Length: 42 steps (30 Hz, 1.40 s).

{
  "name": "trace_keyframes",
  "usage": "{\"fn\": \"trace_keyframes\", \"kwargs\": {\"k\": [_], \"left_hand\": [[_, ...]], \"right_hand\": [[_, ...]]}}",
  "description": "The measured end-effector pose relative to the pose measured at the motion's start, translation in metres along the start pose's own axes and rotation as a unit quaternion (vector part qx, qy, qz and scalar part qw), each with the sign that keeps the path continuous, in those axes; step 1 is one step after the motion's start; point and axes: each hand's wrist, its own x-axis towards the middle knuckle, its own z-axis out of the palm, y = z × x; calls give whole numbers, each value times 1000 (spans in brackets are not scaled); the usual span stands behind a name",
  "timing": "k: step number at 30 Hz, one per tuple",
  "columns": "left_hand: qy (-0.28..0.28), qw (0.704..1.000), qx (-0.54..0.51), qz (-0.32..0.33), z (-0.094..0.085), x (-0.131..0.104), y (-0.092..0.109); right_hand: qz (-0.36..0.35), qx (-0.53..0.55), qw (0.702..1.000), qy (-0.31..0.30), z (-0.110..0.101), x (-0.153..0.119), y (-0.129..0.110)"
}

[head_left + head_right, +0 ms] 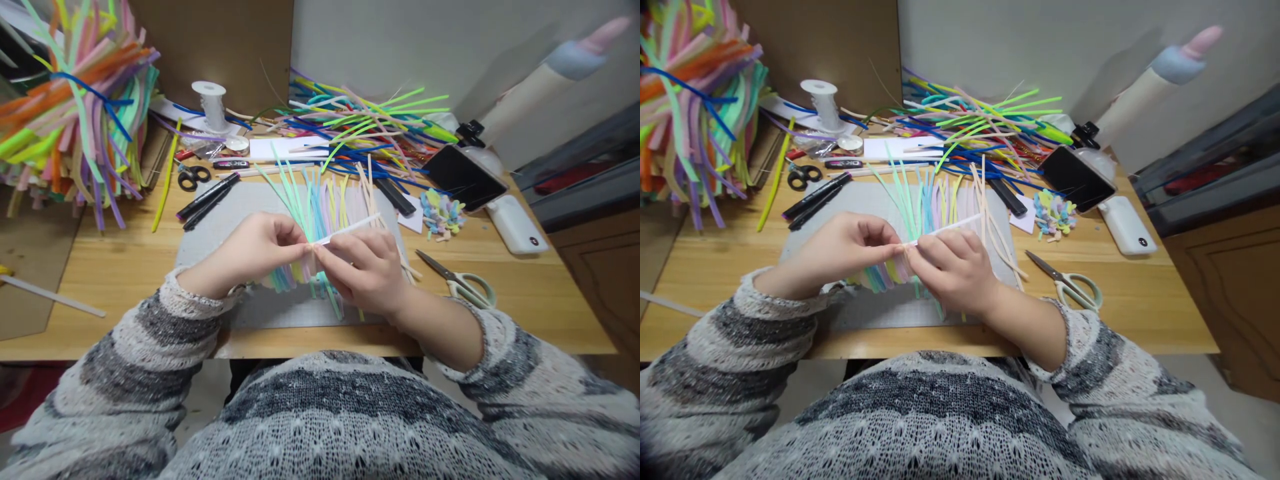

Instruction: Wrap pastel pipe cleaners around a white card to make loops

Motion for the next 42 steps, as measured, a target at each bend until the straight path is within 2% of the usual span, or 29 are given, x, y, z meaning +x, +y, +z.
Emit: {"fn": "trace_keyframes", "kwargs": {"k": [3,6,11,18,23,27,34,42], "left_hand": [[19,998,51,34,2,0,-2],[11,994,88,68,3,-1,-2],[22,978,164,124,8,-3,-1],[81,911,350,203,20,-6,-6],[94,888,398,211,26,-9,-9],[105,893,393,192,30,-10,-10],[92,931,327,136,28,-7,-16],[93,921,353,138,28,-7,-20]], "right_hand": [[65,56,996,-25,2,2,3],[132,133,977,-104,0,6,7],[169,220,944,-179,-7,12,14],[160,181,949,-203,-6,13,12],[157,140,952,-222,-5,12,9],[171,103,952,-234,-5,11,4],[172,117,954,-214,4,6,1],[147,168,954,-197,9,3,11]]}}
